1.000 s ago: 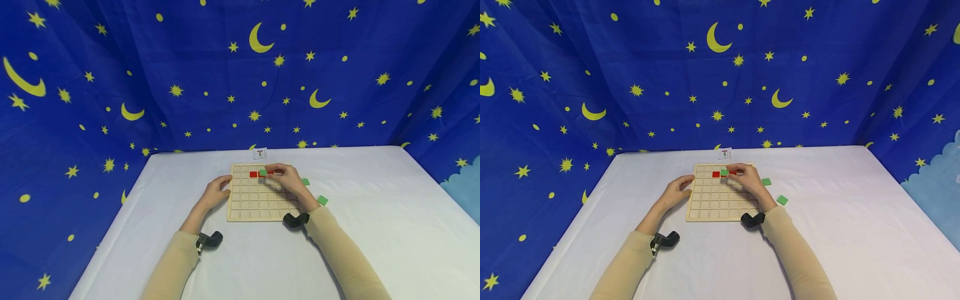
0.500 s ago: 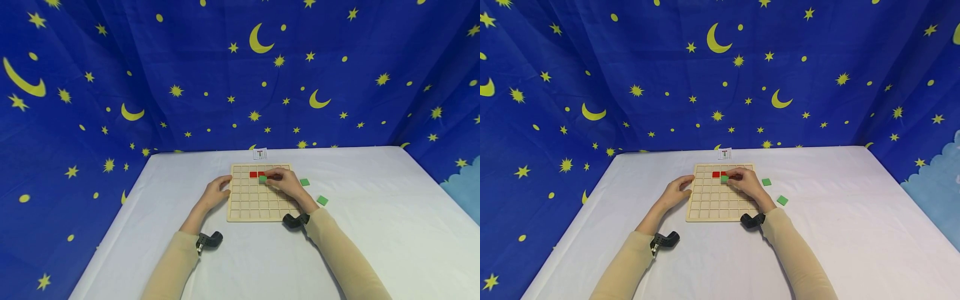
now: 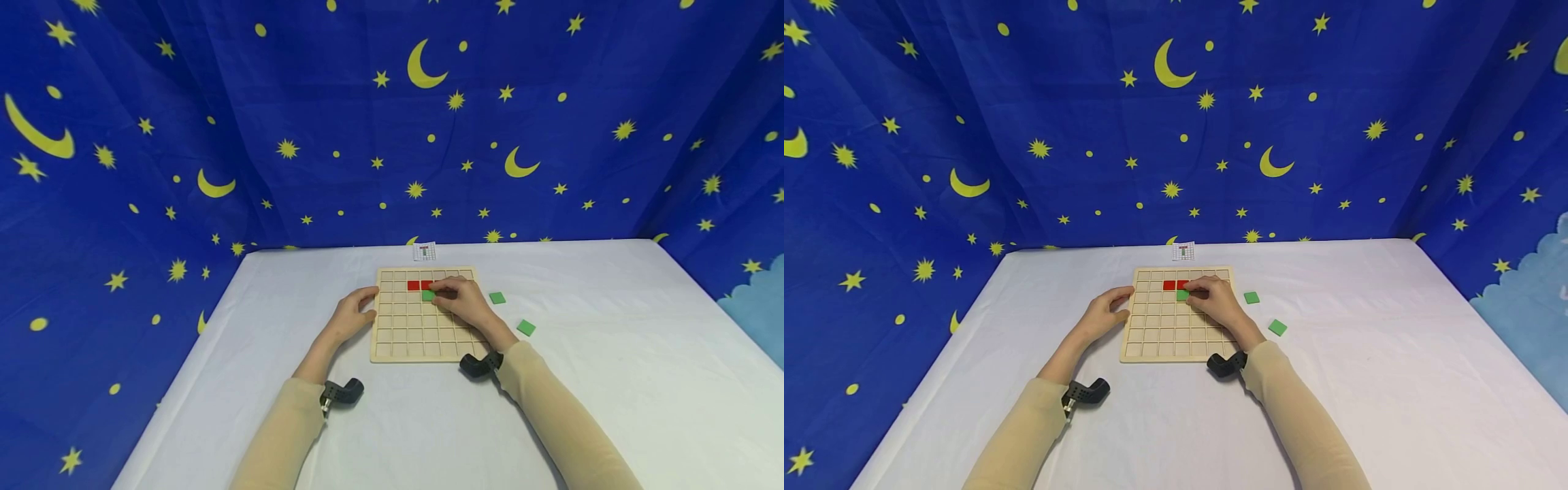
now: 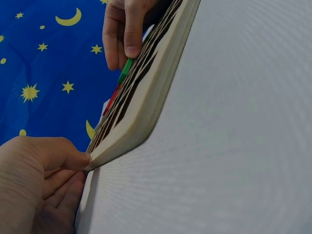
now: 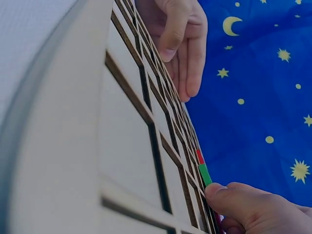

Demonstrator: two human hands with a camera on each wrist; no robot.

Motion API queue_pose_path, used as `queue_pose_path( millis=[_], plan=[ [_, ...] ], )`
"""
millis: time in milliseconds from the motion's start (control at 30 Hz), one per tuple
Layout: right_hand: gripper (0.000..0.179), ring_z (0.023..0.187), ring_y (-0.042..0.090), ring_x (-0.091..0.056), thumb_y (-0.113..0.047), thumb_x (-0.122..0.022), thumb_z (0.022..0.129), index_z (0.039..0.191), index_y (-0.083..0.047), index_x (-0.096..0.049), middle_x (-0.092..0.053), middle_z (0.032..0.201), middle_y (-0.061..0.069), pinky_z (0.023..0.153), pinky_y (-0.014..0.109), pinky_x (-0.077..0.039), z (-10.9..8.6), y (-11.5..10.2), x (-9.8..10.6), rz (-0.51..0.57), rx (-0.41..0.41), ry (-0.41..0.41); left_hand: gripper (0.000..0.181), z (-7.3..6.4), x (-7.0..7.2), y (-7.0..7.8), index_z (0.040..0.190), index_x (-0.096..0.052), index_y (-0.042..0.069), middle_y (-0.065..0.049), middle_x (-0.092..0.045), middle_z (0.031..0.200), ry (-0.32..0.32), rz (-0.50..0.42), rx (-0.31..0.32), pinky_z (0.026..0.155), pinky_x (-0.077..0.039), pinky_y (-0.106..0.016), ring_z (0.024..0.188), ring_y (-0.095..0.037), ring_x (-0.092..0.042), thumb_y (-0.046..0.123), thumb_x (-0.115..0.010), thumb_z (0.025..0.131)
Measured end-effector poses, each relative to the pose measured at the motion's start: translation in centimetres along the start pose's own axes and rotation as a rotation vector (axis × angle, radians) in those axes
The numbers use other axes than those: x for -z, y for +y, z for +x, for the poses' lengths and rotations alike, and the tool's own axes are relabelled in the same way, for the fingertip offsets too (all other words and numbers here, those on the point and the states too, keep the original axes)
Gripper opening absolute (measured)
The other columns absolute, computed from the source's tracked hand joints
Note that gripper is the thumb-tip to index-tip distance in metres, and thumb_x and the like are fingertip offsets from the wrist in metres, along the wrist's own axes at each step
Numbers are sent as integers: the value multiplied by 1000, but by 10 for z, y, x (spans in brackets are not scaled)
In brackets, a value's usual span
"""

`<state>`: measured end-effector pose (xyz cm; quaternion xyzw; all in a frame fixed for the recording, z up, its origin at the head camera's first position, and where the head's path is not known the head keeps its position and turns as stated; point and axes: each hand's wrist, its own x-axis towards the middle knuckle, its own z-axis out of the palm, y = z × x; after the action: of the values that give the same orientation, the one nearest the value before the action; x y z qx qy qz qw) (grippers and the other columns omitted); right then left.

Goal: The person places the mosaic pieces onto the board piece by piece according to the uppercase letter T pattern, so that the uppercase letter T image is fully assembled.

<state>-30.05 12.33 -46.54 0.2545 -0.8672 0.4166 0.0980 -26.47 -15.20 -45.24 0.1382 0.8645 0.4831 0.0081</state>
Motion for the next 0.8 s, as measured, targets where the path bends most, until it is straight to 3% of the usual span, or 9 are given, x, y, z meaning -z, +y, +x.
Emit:
queue_pose_path(
  millis=[800],
  plan=[
    [26,99,22,-61,-15,-77,79,104,-11,-74,-69,102,4,88,39,-51,-1,3,0,-13,27,32,52,-1,-1,2,133,-47,-6,-20,-48,135,4,11,6,108,-36,-32,125,-30,-46,-7,-60,83]
  ],
)
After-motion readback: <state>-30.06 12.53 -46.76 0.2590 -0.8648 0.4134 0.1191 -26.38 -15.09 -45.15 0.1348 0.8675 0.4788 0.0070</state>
